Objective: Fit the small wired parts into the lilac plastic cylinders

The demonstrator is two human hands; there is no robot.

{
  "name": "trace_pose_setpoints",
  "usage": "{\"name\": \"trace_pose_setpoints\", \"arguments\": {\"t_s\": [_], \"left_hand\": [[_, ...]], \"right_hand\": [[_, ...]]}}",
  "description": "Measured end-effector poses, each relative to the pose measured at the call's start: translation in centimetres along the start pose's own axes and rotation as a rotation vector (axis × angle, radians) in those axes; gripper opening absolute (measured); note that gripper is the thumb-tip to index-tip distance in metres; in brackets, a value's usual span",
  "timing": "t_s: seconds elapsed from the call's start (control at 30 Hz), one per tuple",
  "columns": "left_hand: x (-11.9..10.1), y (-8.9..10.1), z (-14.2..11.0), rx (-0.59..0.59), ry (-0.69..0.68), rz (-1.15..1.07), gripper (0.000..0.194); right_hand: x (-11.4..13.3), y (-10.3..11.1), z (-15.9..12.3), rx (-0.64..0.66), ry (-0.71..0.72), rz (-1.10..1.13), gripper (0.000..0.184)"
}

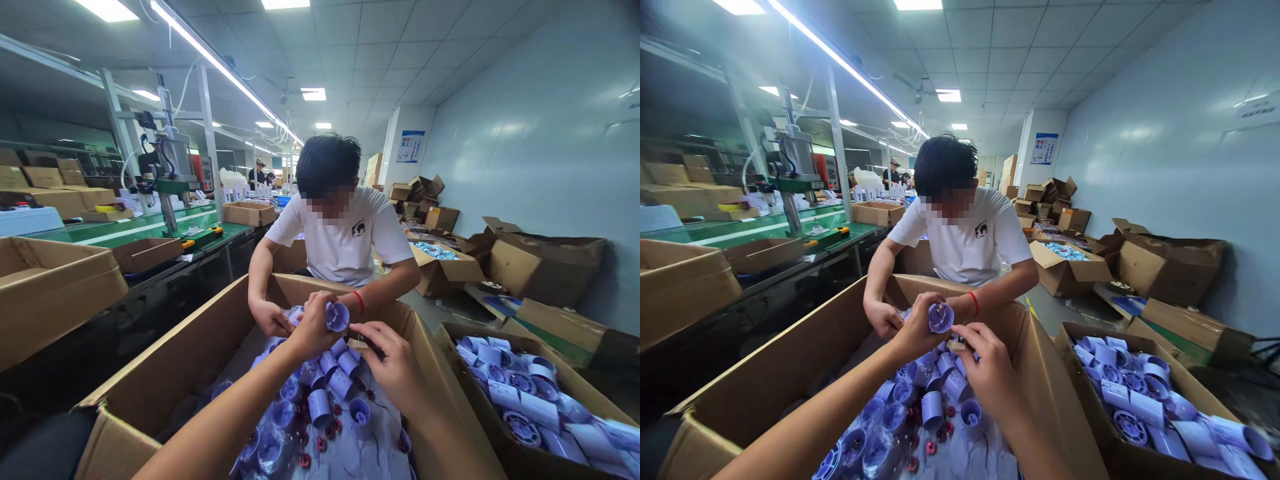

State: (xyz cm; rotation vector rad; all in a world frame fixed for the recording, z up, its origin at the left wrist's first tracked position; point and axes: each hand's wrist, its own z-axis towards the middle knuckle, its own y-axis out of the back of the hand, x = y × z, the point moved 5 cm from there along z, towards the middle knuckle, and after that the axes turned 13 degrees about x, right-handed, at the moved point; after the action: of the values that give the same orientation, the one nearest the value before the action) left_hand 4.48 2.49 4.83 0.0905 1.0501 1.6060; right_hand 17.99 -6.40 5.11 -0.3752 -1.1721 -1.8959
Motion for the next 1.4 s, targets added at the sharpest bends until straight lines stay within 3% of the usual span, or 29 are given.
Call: {"name": "trace_pose_setpoints", "arguments": {"t_s": [0.27,0.4,0.53,0.77,0.93,1.03,1.17,1.3,1.4], "left_hand": [[-2.6,-2.1,-0.6,0.163,-0.143,-0.010,0.051],[-3.4,-2.5,-0.8,0.172,-0.173,-0.032,0.051],[-3.5,-2.5,-0.8,0.165,-0.193,-0.031,0.048],[-3.0,-2.2,-0.7,0.151,-0.158,-0.079,0.043],[-3.6,-2.2,-0.7,0.135,-0.169,-0.164,0.043],[-4.0,-2.1,-0.8,0.120,-0.179,-0.268,0.042],[-4.1,-2.3,-1.0,0.090,-0.150,-0.301,0.041],[-3.8,-2.8,-1.3,0.071,-0.116,-0.232,0.042],[-3.7,-3.2,-1.3,0.113,-0.101,-0.171,0.042]], "right_hand": [[0.3,0.1,-0.3,-0.139,-0.060,-0.136,0.020],[0.9,-0.4,-0.5,-0.204,-0.014,-0.345,0.017],[0.5,-0.7,-0.6,-0.227,-0.041,-0.375,0.019],[0.3,-0.7,-0.5,-0.163,-0.034,-0.254,0.025],[0.1,-0.7,-0.8,-0.292,-0.109,-0.097,0.008],[-0.8,-1.3,-1.1,-0.360,-0.194,0.085,0.015],[-1.6,-2.8,-0.7,-0.287,-0.250,0.393,0.035],[-2.0,-3.1,-0.1,-0.165,-0.348,0.577,0.036],[-2.0,-2.5,-0.1,-0.126,-0.393,0.571,0.033]]}}
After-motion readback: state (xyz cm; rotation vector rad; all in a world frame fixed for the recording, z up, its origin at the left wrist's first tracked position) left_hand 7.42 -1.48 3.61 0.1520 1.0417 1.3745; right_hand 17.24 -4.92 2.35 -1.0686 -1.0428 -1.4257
